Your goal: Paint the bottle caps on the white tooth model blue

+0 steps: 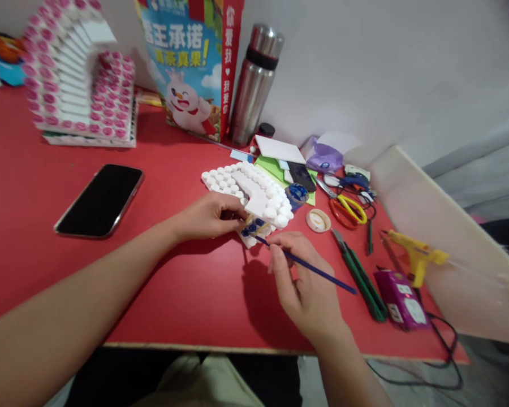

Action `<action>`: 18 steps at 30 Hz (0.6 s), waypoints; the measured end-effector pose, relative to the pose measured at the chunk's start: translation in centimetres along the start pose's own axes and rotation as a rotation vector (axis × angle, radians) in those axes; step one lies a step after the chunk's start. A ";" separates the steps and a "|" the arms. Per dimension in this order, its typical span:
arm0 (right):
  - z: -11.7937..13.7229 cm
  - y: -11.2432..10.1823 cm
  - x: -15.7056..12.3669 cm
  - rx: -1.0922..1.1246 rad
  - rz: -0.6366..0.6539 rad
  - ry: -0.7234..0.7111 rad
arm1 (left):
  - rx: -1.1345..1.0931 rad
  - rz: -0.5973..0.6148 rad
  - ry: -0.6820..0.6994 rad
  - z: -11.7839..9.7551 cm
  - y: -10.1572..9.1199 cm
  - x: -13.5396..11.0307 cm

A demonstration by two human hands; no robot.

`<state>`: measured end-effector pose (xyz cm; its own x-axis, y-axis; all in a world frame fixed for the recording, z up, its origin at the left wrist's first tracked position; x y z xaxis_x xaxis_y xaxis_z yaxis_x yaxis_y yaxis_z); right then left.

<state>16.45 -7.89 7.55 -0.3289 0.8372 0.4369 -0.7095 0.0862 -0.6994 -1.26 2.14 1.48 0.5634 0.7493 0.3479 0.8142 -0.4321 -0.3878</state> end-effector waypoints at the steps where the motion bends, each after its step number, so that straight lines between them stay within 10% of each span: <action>1: 0.0 0.0 0.0 -0.002 -0.004 -0.001 | -0.001 0.001 0.002 0.0 0.0 0.0; 18: -0.4 0.6 0.1 -0.019 -0.052 0.046 | 0.005 -0.003 0.038 -0.1 -0.1 0.1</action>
Point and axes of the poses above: each hand's wrist, its own x-axis towards the middle knuckle, its own y-axis out of the palm, z = x × y, the point moved 6 cm from there along x, towards the middle knuckle, and after that the axes turned 4 degrees about y, right-handed, at the moved point
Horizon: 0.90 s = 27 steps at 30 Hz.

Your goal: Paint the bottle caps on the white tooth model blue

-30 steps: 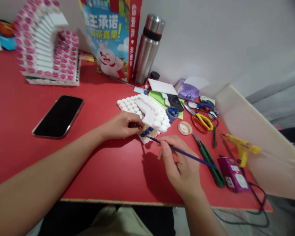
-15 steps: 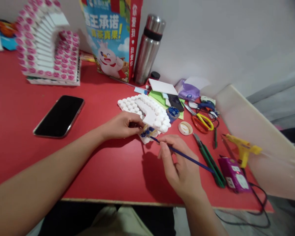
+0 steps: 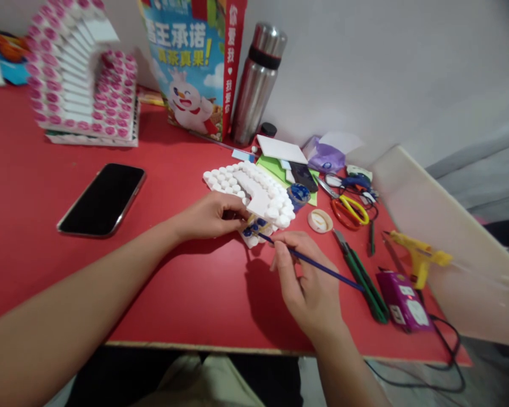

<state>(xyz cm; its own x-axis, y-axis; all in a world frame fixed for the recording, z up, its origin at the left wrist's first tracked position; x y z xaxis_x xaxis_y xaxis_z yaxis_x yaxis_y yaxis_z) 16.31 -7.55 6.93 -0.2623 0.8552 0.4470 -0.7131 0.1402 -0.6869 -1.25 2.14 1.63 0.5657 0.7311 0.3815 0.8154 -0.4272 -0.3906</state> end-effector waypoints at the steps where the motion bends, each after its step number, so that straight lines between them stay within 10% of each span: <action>1: 0.1 0.1 0.0 -0.003 0.010 -0.004 | 0.006 0.001 -0.004 0.0 0.0 0.0; 27: 0.6 0.4 0.6 -0.027 0.011 -0.013 | -0.007 0.005 -0.033 -0.1 0.0 0.0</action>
Point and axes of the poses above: each hand's wrist, its own x-axis towards the middle knuckle, its own y-axis out of the palm, z = x × y, the point moved 6 cm from there along x, towards the middle knuckle, and after that the axes turned 4 degrees about y, right-handed, at the moved point
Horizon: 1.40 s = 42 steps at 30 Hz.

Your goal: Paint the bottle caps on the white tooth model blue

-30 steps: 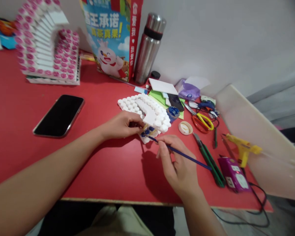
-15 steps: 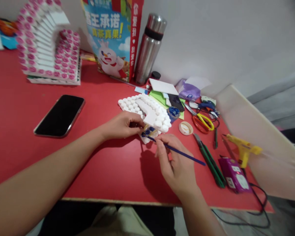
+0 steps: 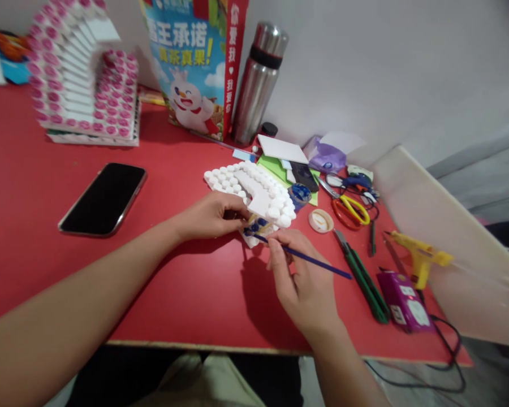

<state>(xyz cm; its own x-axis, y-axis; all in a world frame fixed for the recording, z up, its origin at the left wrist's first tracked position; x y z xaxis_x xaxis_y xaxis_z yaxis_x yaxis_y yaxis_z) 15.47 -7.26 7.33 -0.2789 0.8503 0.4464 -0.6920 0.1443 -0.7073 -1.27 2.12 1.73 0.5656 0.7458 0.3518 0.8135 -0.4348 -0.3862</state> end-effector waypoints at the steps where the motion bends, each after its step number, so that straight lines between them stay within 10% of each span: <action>1: 0.0 0.1 0.0 0.001 0.002 0.003 | 0.000 -0.002 -0.002 0.0 0.0 0.0; 42: -0.1 -1.1 -0.2 -0.005 -0.027 0.050 | 0.006 0.005 -0.041 0.2 0.0 0.0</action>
Point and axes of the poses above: each hand's wrist, its own x-axis towards the middle knuckle, its own y-axis out of the palm, z = x × y, the point moved 6 cm from there along x, towards the middle knuckle, and after that the axes turned 4 degrees about y, right-handed, at the moved point
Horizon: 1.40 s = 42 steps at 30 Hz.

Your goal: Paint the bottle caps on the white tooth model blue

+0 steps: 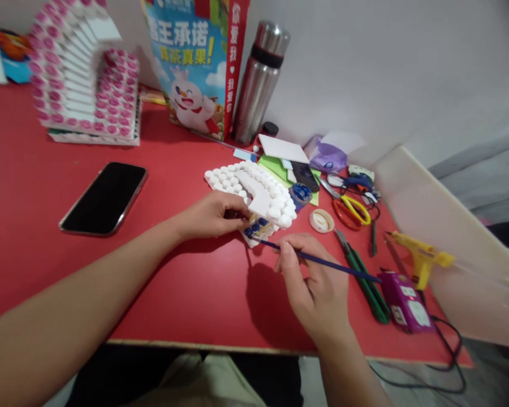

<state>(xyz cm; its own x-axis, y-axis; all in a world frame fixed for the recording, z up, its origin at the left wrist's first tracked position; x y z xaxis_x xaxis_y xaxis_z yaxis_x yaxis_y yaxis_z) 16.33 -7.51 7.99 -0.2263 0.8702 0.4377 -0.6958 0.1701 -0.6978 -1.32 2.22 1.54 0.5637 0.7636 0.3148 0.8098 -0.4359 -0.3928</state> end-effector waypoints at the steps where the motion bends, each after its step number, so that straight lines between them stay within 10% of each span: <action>1: -0.1 -0.1 -0.1 0.001 -0.018 0.005 | 0.000 0.001 0.004 0.0 0.0 0.0; 42: 0.0 -0.1 -0.5 -0.078 -0.073 -0.045 | 0.013 -0.005 0.011 0.0 0.1 0.0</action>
<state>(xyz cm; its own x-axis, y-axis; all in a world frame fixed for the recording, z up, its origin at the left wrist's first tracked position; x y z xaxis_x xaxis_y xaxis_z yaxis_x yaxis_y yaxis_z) 16.53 -7.92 7.83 -0.2087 0.8326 0.5130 -0.6569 0.2693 -0.7042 -1.27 2.18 1.54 0.5619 0.7601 0.3262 0.8102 -0.4261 -0.4025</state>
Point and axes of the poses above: each hand's wrist, its own x-axis towards the middle knuckle, its own y-axis out of the palm, z = x × y, the point moved 6 cm from there along x, towards the middle knuckle, and after that the axes turned 4 degrees about y, right-handed, at the moved point
